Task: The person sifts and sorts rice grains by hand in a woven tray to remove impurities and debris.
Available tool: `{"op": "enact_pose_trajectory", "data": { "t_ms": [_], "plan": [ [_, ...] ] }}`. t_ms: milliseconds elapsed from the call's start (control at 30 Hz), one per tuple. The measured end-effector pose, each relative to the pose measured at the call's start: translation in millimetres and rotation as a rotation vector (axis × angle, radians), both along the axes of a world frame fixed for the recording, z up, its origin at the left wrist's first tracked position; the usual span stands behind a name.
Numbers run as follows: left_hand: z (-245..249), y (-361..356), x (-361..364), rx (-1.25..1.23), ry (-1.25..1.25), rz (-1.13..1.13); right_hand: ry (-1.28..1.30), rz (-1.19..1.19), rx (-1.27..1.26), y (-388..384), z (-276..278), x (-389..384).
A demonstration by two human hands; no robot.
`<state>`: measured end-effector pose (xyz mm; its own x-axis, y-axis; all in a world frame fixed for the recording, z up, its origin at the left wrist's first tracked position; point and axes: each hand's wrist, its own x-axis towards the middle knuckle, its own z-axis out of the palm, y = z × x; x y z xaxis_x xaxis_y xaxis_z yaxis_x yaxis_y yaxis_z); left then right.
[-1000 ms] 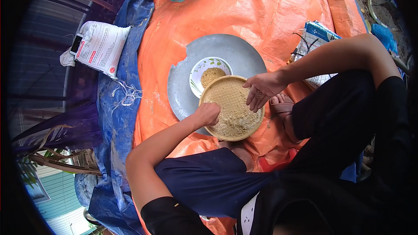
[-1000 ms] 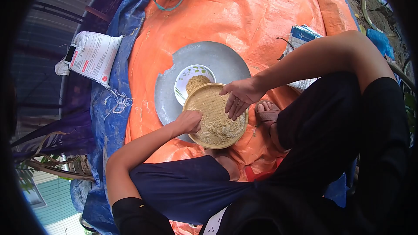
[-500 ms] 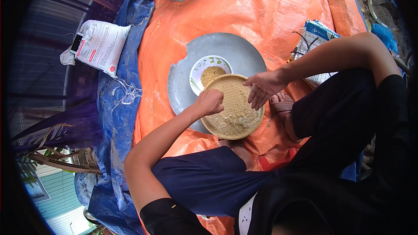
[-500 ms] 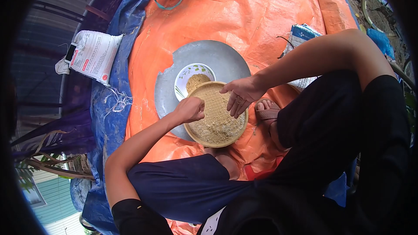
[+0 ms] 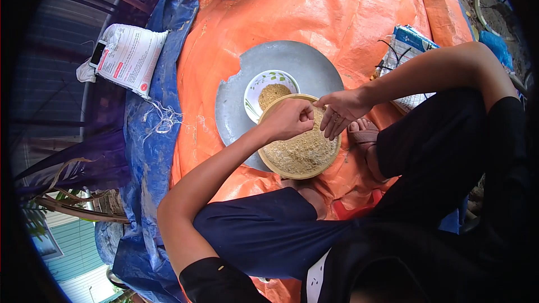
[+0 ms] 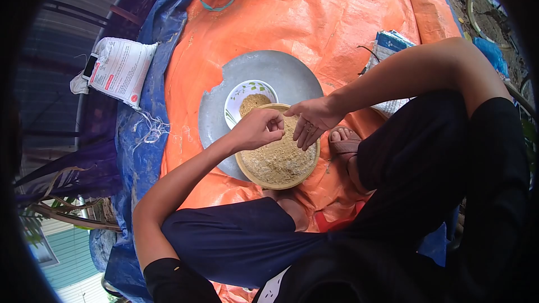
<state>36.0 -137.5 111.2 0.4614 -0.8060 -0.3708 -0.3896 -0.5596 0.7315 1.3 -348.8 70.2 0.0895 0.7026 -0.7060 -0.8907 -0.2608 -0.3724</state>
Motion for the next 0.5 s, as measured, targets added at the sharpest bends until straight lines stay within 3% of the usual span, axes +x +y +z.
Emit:
{"op": "enact_pose_trajectory", "data": {
  "t_ms": [167, 500],
  "plan": [
    [12, -13, -6, -0.119, 0.046, 0.034, 0.034, -0.063, 0.030, -1, -8, 0],
    [6, -36, -16, -0.217, -0.118, -0.023, -0.085, -0.156, 0.121, 12, 4, 0]
  ]
}}
